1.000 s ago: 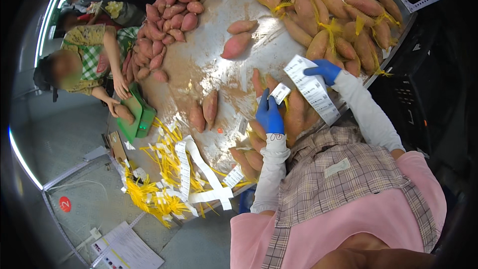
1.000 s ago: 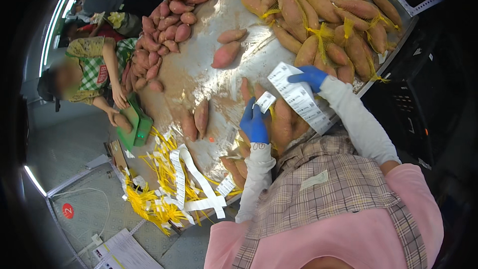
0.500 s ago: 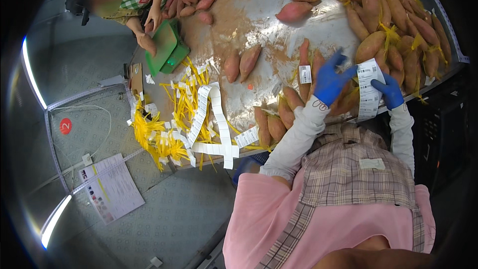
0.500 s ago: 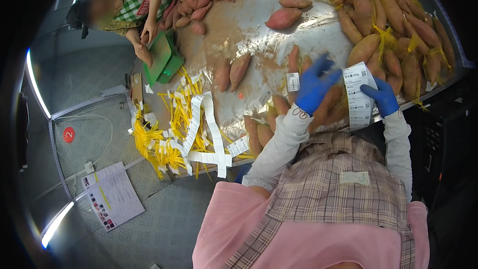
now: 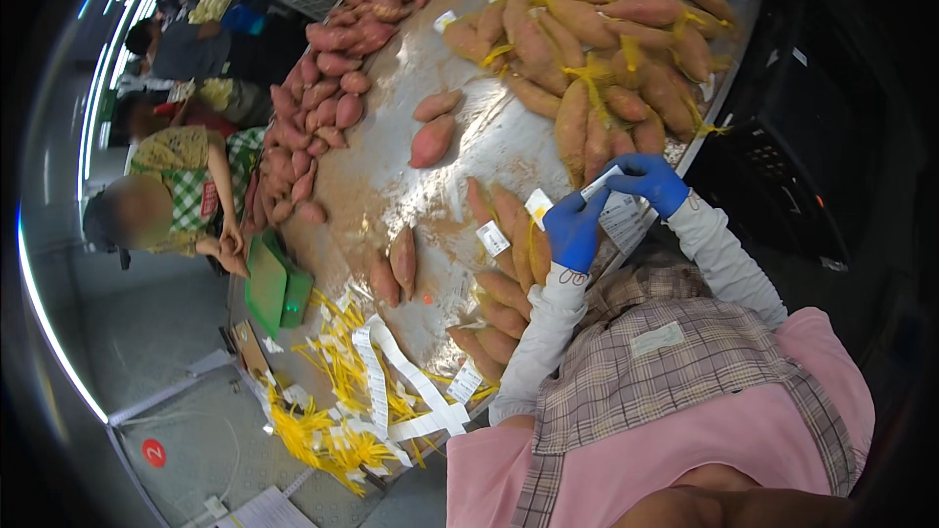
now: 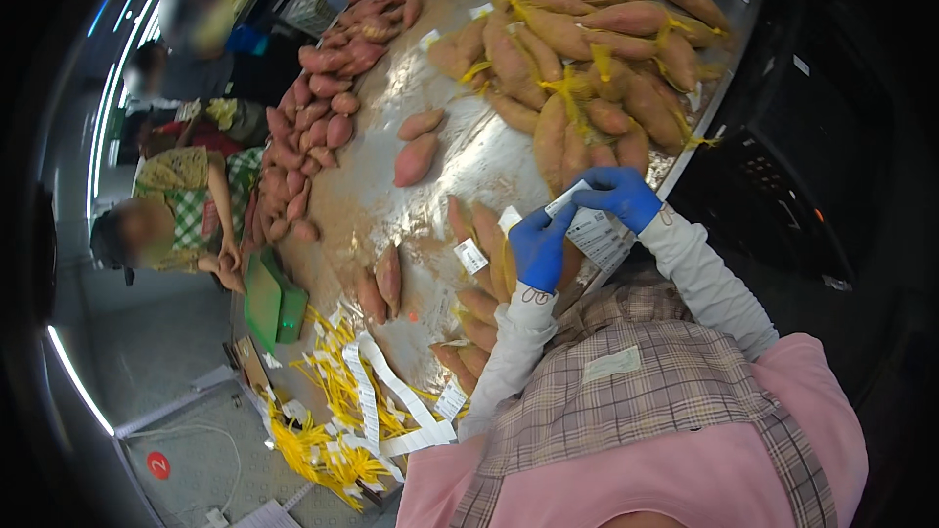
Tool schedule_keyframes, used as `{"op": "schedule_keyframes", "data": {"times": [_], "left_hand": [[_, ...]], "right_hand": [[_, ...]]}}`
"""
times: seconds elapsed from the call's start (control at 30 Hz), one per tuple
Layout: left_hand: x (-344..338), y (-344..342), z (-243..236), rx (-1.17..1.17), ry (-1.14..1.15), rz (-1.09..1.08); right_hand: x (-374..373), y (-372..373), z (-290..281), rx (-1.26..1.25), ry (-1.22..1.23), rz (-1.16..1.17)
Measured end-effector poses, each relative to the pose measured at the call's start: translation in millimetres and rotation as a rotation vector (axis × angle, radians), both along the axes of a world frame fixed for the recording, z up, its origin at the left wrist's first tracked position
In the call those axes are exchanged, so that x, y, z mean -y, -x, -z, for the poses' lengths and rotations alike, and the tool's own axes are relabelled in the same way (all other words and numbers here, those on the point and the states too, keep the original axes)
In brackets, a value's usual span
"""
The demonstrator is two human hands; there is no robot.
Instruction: The person tears printed labels from a roll and applies them to mesh bags of sweet potatoes on a metal table. They handle the labels and bags by hand, placing each labeled bag back on the table.
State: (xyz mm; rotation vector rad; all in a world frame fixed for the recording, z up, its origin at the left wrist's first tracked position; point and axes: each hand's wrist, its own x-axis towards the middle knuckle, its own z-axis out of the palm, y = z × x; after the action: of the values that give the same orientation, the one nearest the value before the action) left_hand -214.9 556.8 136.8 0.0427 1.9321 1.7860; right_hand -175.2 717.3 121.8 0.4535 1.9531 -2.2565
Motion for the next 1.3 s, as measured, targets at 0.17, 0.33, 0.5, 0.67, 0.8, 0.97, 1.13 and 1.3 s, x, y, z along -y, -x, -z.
{"op": "schedule_keyframes", "data": {"times": [0.17, 0.33, 0.5, 0.67, 0.8, 0.97, 1.13, 1.3], "left_hand": [[-17.7, 4.3, -17.7, -0.041, 0.234, 0.199], [-31.4, 49.1, 18.8, -0.155, -0.03, 0.001], [-60.6, 108.0, 102.5, -0.283, 0.196, -0.033], [-61.0, 141.0, 144.4, -0.171, 0.206, -0.04], [-69.4, 130.1, 134.7, -0.102, 0.164, 0.067], [-66.4, 117.2, 136.9, 0.079, 0.193, 0.041], [-45.7, 96.3, 126.1, 0.327, -0.134, -0.034], [-31.5, 78.9, 59.0, 0.065, -0.292, -0.021]], "right_hand": [[-13.2, -14.2, 12.0, 0.005, 0.057, 0.172], [-52.4, -25.5, 8.7, 0.093, -0.162, 0.358], [-70.5, -29.6, 15.1, 0.154, -0.223, 0.407], [-81.7, -18.0, 35.5, 0.115, -0.129, 0.358], [-73.2, 13.8, 69.7, 0.027, -0.074, 0.281], [-59.9, 65.2, 81.0, 0.151, 0.006, 0.146], [-66.4, 70.1, 62.7, 0.197, 0.202, -0.035], [-70.6, 61.6, 2.7, 0.111, 0.112, -0.185]]}}
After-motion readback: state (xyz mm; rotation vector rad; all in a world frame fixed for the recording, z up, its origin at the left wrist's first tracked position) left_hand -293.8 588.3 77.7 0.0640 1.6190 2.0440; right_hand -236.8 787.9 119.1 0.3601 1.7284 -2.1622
